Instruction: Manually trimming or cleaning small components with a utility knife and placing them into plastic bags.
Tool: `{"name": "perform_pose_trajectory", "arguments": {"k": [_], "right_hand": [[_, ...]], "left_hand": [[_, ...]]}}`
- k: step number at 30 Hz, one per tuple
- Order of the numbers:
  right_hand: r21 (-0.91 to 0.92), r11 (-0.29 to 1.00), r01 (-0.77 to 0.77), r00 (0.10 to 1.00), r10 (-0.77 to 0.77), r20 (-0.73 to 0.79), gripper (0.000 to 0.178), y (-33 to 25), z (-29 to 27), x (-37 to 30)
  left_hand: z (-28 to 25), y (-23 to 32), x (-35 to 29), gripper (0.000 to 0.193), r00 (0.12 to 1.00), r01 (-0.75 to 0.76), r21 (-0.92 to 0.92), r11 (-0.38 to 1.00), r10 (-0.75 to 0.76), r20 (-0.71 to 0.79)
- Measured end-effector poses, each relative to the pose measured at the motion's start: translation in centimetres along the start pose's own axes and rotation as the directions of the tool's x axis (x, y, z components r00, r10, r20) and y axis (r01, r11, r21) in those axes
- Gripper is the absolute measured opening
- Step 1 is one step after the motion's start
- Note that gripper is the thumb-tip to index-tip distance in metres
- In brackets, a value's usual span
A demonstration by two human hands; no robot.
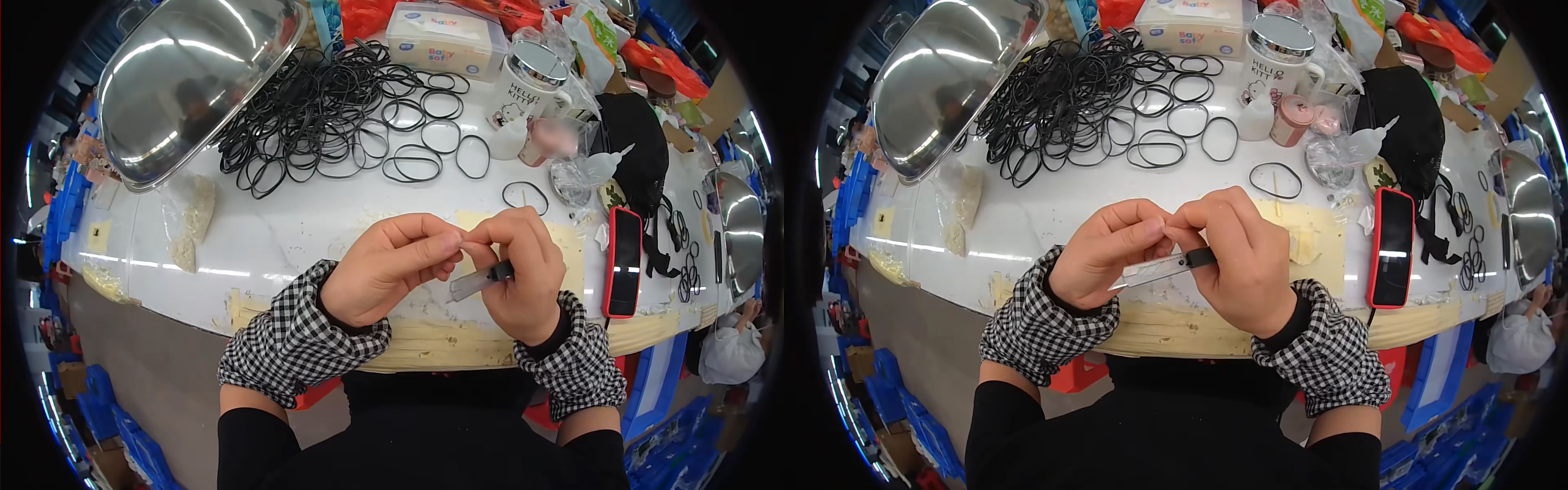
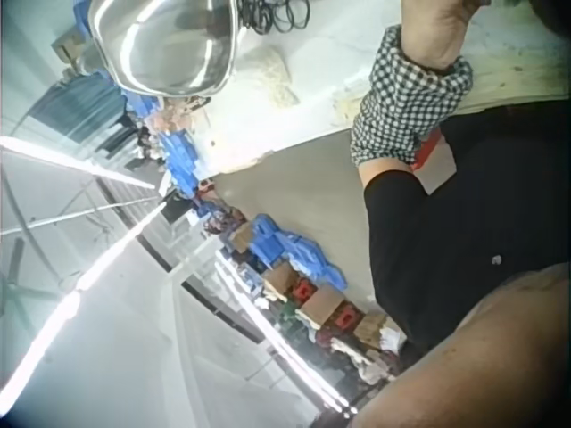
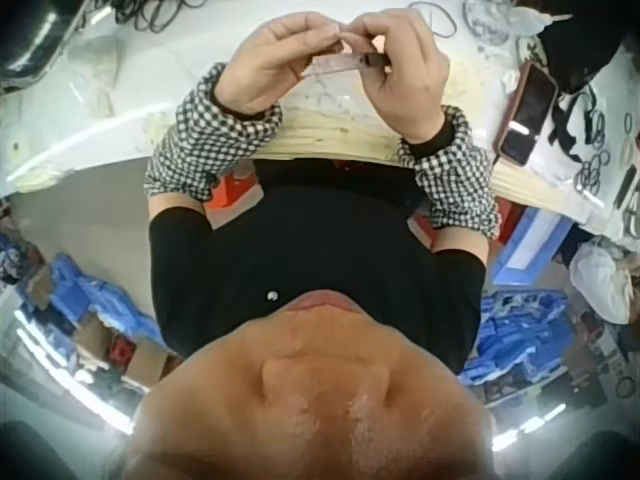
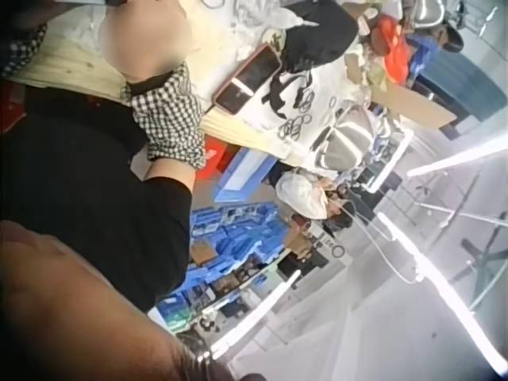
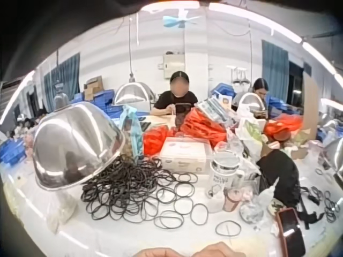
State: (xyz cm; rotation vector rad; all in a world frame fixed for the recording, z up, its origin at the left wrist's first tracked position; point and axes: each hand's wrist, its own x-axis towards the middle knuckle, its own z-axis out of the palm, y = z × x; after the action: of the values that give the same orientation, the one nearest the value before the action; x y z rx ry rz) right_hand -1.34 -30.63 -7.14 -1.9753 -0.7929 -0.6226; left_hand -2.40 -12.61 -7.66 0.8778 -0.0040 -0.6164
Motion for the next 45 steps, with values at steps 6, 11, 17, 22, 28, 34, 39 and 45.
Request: {"name": "perform_pose_trajectory", "arguments": {"k": [6, 11, 17, 22, 28, 34, 39, 45], "right_hand": [[0.241, 0.931, -0.275, 0.962, 0.265, 0.07, 0.02, -0.4, 0.8, -1.1], [0.299, 0.848, -0.437, 0.898, 0.393, 0.197, 0.017, -1.1, -1.0, 0.4], [0.248, 0.873, -0.419, 0.907, 0.418, 0.06, 0.012, 0.3, -0.8, 0.2], [0.123, 0.936, -0.329, 0.937, 0.308, 0.167, 0.017, -0.2, -0.7, 0.3], [0.127, 0.966, -0.224, 0.963, 0.199, 0.183, 0.023, 0.2, 1.0, -0.9], [-0.064, 0.997, -0.05, 0.976, 0.062, 0.211, 0.02, 0.0, 1.2, -1.3], [-0.024, 0.994, -0.104, 0.989, 0.106, 0.106, 0.021, 0.0, 0.7, -0.5], [0.074, 0.977, -0.201, 0.961, 0.182, 0.207, 0.023, -0.6, -1.6, 0.3]], "left_hand": [[-0.2, -0.9, 0.5, 0.016, 0.997, -0.069, -0.054, 0.996, 0.07, 0.013], [-0.7, -0.4, 0.7, 0.018, 0.994, -0.046, -0.125, 0.991, 0.057, 0.088], [-1.0, -0.7, 1.8, 0.036, 0.973, -0.047, -0.08, 0.996, 0.027, -0.231], [-0.5, 0.3, 1.3, 0.07, 0.993, -0.117, -0.378, 0.918, 0.106, -0.05], [0.2, 0.1, 0.8, 0.084, 0.989, -0.08, -0.356, 0.931, 0.118, 0.086], [0.1, 0.1, 0.4, 0.083, 0.979, -0.079, -0.421, 0.903, 0.149, 0.137], [0.2, 0.1, 0.2, 0.059, 0.989, -0.15, -0.041, 0.988, 0.15, -0.002], [-1.0, -0.2, -0.1, 0.02, 0.999, -0.041, 0.166, 0.985, 0.042, -0.003]]}}
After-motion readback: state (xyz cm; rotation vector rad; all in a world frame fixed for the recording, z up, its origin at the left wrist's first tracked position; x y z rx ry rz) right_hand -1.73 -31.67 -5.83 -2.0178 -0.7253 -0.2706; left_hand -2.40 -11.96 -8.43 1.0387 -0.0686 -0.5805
